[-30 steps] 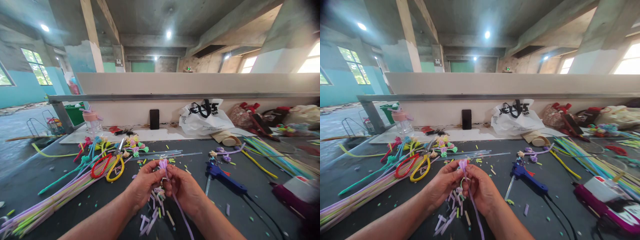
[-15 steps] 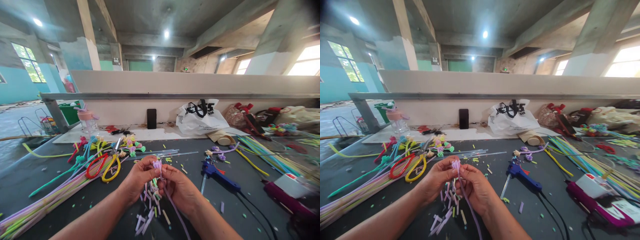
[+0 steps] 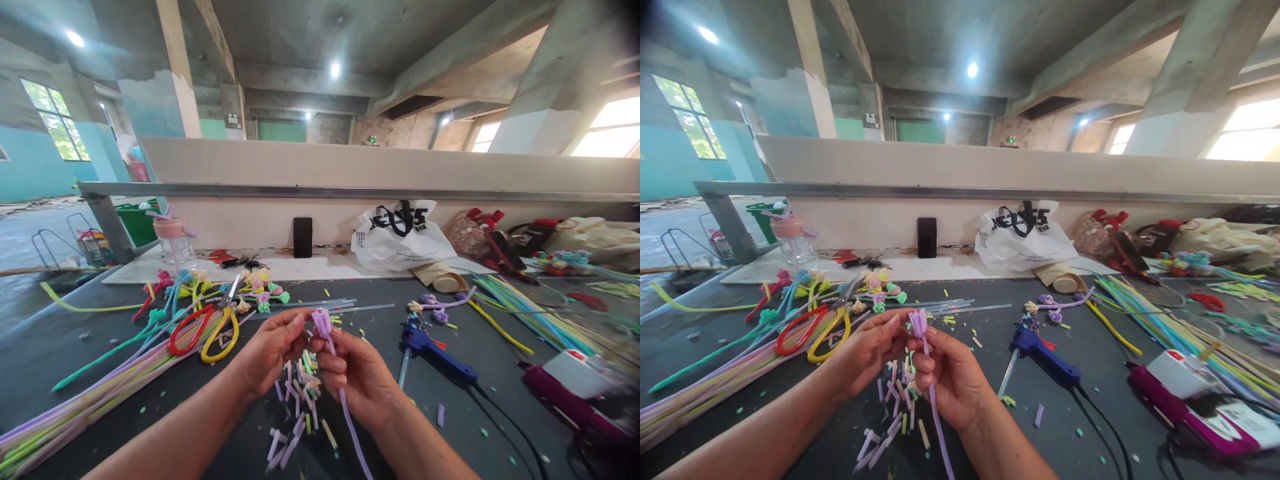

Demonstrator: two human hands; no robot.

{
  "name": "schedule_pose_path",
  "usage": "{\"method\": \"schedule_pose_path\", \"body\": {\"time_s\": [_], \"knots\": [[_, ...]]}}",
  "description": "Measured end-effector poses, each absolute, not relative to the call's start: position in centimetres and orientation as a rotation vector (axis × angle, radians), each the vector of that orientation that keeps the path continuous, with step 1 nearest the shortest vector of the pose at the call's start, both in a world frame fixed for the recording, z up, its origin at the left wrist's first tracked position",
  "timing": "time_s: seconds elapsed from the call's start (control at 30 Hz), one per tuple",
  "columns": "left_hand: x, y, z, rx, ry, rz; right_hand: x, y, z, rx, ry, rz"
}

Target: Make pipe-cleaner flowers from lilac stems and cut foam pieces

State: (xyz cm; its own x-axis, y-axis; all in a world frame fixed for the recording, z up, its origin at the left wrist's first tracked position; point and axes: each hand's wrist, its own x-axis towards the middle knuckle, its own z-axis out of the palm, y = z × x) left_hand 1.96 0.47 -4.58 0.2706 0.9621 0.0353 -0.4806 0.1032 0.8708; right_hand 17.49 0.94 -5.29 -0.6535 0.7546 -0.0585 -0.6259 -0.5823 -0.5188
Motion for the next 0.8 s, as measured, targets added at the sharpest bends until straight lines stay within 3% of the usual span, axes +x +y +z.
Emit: {"method": "schedule_pose_path", "body": {"time_s": [0.8], "knots": [[2.47, 0.17, -4.28, 1.112, 0.604, 1.131, 16.65, 0.63, -5.38, -0.455, -0.747, 2.179]]}}
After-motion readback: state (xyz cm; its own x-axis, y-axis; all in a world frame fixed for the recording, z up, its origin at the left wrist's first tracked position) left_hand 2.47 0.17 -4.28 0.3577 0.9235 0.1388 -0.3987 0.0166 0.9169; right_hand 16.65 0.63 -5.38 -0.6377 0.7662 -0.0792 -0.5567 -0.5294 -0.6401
